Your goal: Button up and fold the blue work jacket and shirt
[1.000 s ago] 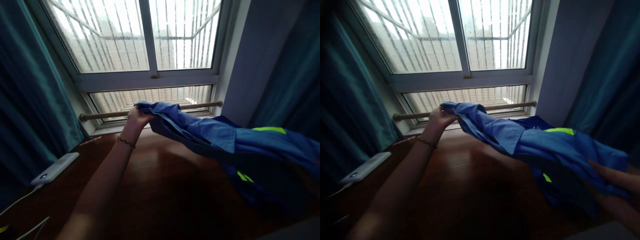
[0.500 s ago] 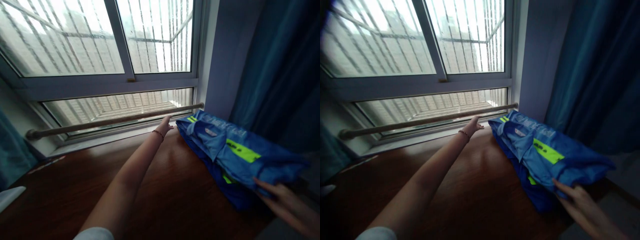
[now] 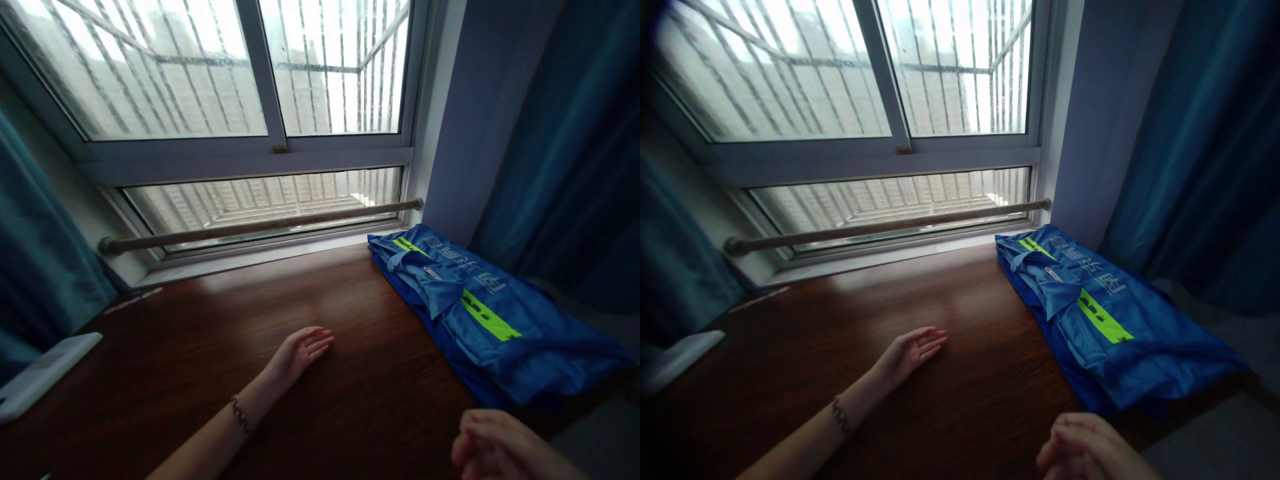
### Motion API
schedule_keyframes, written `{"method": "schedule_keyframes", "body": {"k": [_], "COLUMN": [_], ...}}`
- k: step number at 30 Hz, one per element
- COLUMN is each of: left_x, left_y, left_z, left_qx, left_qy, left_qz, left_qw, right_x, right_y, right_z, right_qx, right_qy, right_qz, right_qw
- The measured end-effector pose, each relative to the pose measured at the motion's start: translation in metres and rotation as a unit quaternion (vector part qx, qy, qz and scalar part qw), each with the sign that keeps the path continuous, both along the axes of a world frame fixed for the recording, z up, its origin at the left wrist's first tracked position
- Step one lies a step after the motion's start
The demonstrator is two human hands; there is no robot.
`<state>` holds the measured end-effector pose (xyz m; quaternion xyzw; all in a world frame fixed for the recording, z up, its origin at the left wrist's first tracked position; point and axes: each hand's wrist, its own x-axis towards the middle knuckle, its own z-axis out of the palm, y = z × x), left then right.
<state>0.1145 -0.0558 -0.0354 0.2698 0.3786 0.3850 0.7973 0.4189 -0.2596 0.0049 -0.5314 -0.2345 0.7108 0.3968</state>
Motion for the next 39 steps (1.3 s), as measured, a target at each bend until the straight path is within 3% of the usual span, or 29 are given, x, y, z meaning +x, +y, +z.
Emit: {"method": "schedule_keyframes", "body": {"k": [2,4,7,10,12,15,20,24,26,31,39], "left_x": [-0.005,-0.005,-0.003,-0.008,-0.015,-0.025,-0.030,-0.032,-0.033,-0.032,-0.031], "left_y": [-0.029,-0.053,-0.075,-0.083,-0.084,-0.085,-0.093,-0.089,-0.084,-0.075,-0.076], "left_z": [0.004,0.014,0.026,0.019,0.007,-0.008,-0.007,0.003,0.004,-0.002,-0.003], "left_qx": [0.019,0.051,0.112,0.178,0.242,0.327,0.383,0.417,0.413,0.398,0.392], "left_qy": [-0.013,-0.023,-0.041,-0.052,-0.021,0.072,0.118,0.117,0.124,0.107,0.081], "left_qz": [0.031,0.046,0.068,0.112,0.133,0.136,0.076,-0.025,-0.045,-0.022,-0.010], "left_qw": [0.999,0.997,0.991,0.976,0.961,0.932,0.913,0.901,0.901,0.911,0.917], "right_x": [-0.045,-0.087,-0.142,-0.183,-0.201,-0.211,-0.207,-0.204,-0.206,-0.210,-0.212], "right_y": [0.025,0.053,0.090,0.114,0.122,0.127,0.126,0.126,0.128,0.131,0.132], "right_z": [0.011,0.017,0.015,0.003,-0.008,-0.022,-0.030,-0.031,-0.032,-0.036,-0.037], "right_qx": [0.095,0.229,0.409,0.534,0.574,0.599,0.639,0.647,0.637,0.607,0.602], "right_qy": [-0.033,-0.103,-0.151,-0.183,-0.210,-0.213,-0.175,-0.177,-0.191,-0.202,-0.201], "right_qz": [0.073,0.096,0.105,0.136,0.180,0.233,0.307,0.313,0.314,0.316,0.313], "right_qw": [0.992,0.963,0.894,0.814,0.771,0.736,0.683,0.672,0.678,0.701,0.707]}}
